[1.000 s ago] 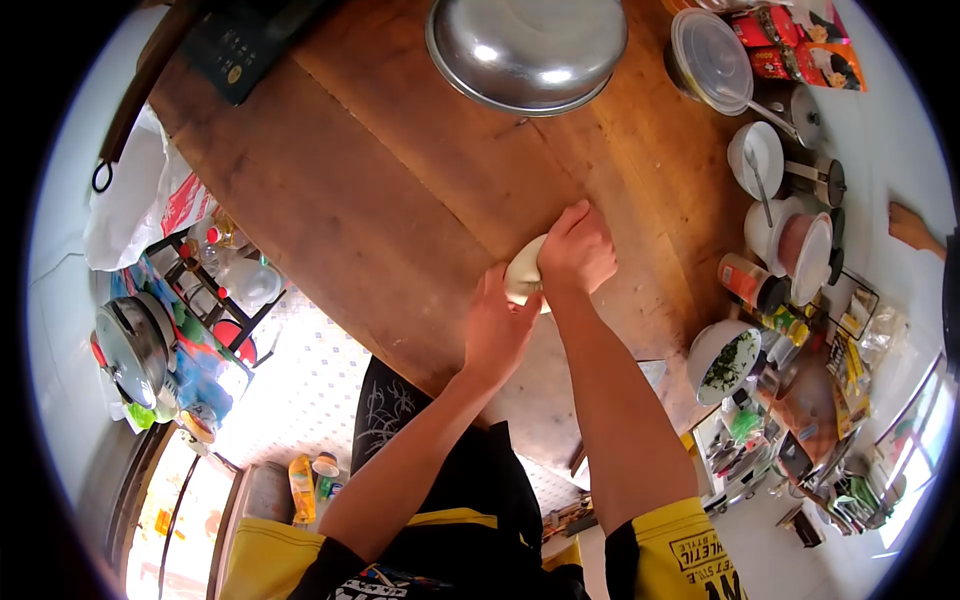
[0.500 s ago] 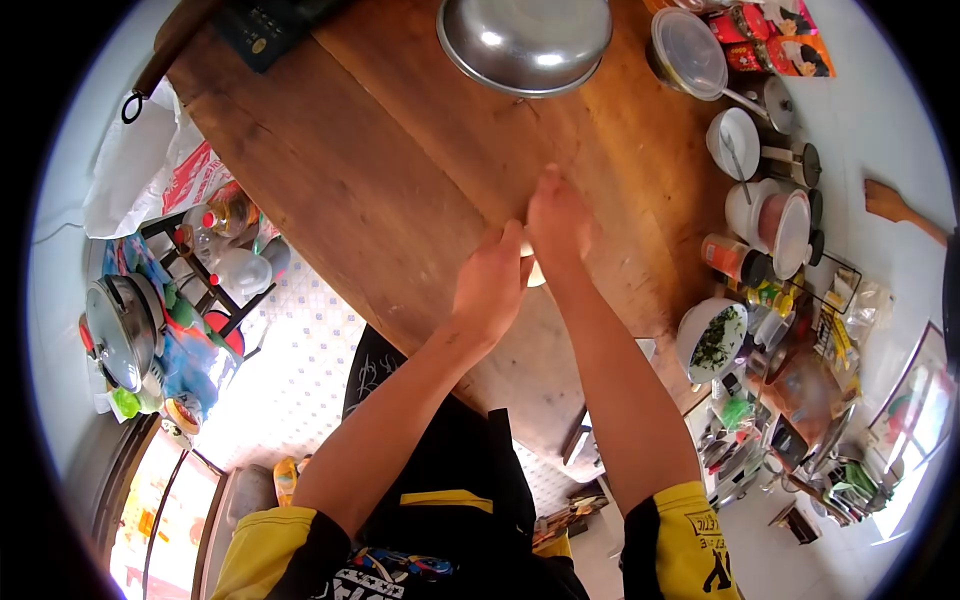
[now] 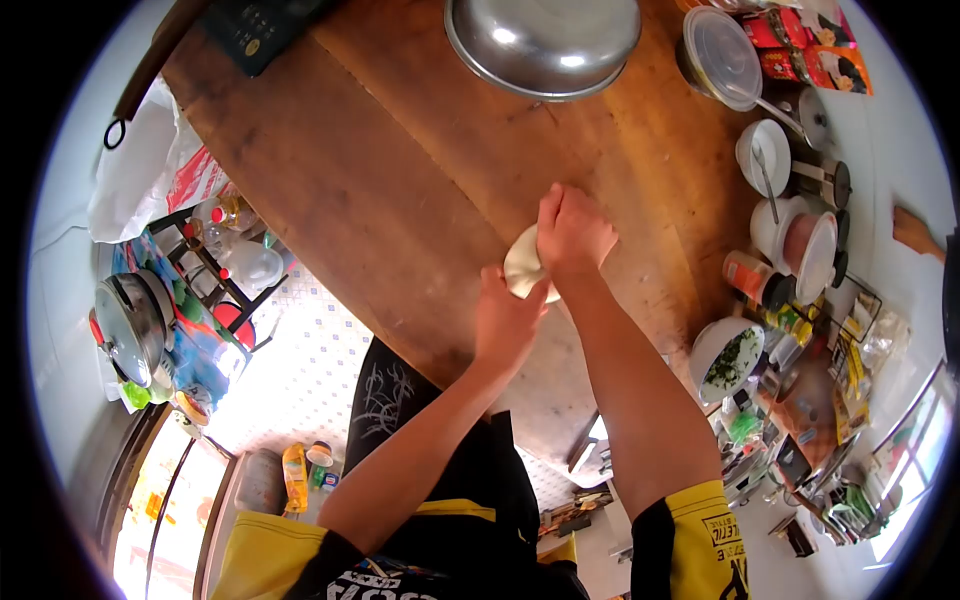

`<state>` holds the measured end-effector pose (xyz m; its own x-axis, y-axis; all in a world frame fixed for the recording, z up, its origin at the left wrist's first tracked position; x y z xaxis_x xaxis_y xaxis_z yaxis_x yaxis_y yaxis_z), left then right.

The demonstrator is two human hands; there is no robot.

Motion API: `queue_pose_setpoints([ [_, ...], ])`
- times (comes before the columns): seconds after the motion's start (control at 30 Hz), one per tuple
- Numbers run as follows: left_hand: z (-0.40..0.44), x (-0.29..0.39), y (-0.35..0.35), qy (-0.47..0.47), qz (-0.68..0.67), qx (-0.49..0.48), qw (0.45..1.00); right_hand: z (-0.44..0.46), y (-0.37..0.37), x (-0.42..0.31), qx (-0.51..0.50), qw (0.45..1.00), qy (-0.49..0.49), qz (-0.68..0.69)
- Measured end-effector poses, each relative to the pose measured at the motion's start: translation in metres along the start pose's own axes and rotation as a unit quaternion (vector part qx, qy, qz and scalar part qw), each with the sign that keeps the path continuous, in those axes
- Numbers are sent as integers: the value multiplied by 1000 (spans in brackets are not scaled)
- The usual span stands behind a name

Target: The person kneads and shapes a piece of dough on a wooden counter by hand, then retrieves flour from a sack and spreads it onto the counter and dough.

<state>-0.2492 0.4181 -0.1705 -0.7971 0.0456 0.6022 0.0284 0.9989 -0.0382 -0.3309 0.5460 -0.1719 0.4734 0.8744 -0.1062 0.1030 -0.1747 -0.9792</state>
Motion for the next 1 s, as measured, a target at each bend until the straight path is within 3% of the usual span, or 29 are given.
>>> queue_pose_setpoints([
  [0.03, 1, 0, 2, -2, -3, -3, 1000, 0, -3, -2, 0, 1000, 0, -4],
  [0.1, -5, 13, 2, 7, -45, -1, 999, 0, -4, 7, -76, 989, 124, 31],
  [0.17, -10, 24, -10, 21, -20, -2, 1000, -14, -9, 15, -89, 983, 160, 25],
  [0.23, -9, 32, -18, 157, 209, -11, 965, -31, -12, 29, -104, 974, 202, 21],
  [0.27, -10, 31, -21, 163, 206, -15, 965, -35, -20, 33, -116, 977, 179, 26],
  [0.33, -10, 34, -20, 262, 300, -33, 917, -27, -22, 28, -124, 981, 148, 35],
  [0.43, -18, 43, -14, 334, 354, -47, 872, -25, -26, 7, -128, 960, 198, 151],
  [0.57, -14, 34, -19, 328, 376, -59, 865, -39, -10, -4, -157, 969, 157, 107],
  [0.63, -11, 33, -31, 293, 273, -101, 911, -48, -7, 1, -21, 995, 36, 90],
  [0.67, -11, 30, -38, 290, 273, -100, 912, -50, -4, 5, -24, 995, 35, 90],
  [0.73, -7, 8, -50, 157, 236, -129, 950, -52, -10, 3, 49, 991, -74, 103],
  [0.83, -14, -3, -53, 108, 188, -129, 968, -44, -2, -2, 85, 982, -150, 75],
  [0.97, -5, 0, -28, 139, 179, -80, 971, -26, 2, -9, 62, 996, -68, -3],
  [1.0, 0, -5, -23, 62, 171, -76, 980, -23, 0, -7, 54, 998, -13, 5],
])
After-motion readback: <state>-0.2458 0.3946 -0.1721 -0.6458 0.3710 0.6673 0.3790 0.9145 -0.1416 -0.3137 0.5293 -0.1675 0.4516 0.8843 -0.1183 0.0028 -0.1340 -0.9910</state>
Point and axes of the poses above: each hand's wrist, its own z-axis towards the middle knuckle, its own y-axis out of the palm, x = y × z, the point moved 6 cm from there along z, towards the middle knuckle, and after that the axes turned 3 degrees about x, right-handed, at the moved point
